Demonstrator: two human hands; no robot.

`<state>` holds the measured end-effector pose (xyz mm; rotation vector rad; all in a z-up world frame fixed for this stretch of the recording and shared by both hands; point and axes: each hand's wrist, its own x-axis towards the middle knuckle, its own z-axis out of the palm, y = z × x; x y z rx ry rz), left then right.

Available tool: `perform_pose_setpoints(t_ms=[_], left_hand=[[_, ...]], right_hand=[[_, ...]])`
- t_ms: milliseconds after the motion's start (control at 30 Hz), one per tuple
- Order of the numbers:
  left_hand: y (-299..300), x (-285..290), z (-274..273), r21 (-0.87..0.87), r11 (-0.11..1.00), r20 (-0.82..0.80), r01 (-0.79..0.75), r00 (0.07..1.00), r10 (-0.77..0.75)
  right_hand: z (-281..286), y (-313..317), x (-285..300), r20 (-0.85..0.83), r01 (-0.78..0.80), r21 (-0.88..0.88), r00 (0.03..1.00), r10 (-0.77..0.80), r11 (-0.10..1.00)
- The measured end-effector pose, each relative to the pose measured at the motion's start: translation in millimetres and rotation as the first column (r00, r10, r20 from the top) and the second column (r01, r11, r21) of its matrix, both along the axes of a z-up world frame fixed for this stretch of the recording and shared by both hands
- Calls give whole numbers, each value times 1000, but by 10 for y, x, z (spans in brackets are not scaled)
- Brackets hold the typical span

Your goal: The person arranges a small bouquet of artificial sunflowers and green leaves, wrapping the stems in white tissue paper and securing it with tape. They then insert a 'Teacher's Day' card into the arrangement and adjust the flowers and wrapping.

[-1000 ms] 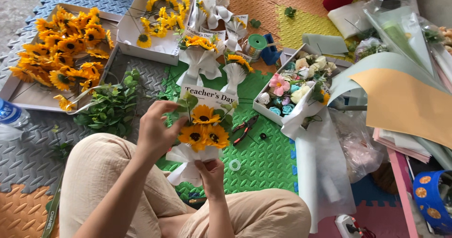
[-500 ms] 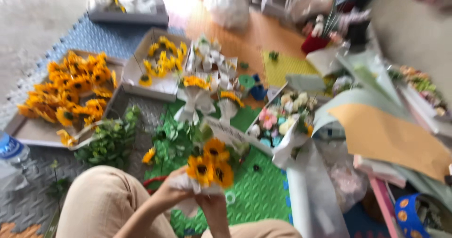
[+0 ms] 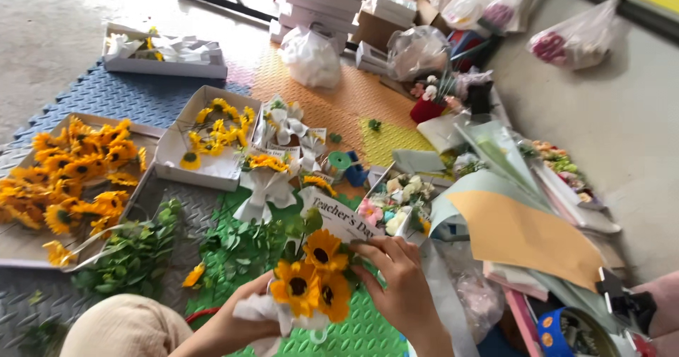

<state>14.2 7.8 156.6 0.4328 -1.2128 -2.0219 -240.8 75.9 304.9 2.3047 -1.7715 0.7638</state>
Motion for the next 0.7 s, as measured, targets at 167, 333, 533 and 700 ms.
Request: perform_pose_setpoints(t_ms=[167,333,533,700], left_hand=[[-63,171,240,-311,950,115,-16,992,55],[-214,148,238,-297,955,368,-16,921,130],[-311,206,-191,-303,941,281,-151,929,240],[-272,321,211,-346,919,104,-190,966,239]], right_hand=[[182,-195,-46,-78,73,187,995,-59,980],[350,-353,-37,58,207,450,964,-259,869],[617,-395,90,2,238,551,958,-286,800],[757,-359,106,42,25,552,997,-59,833]])
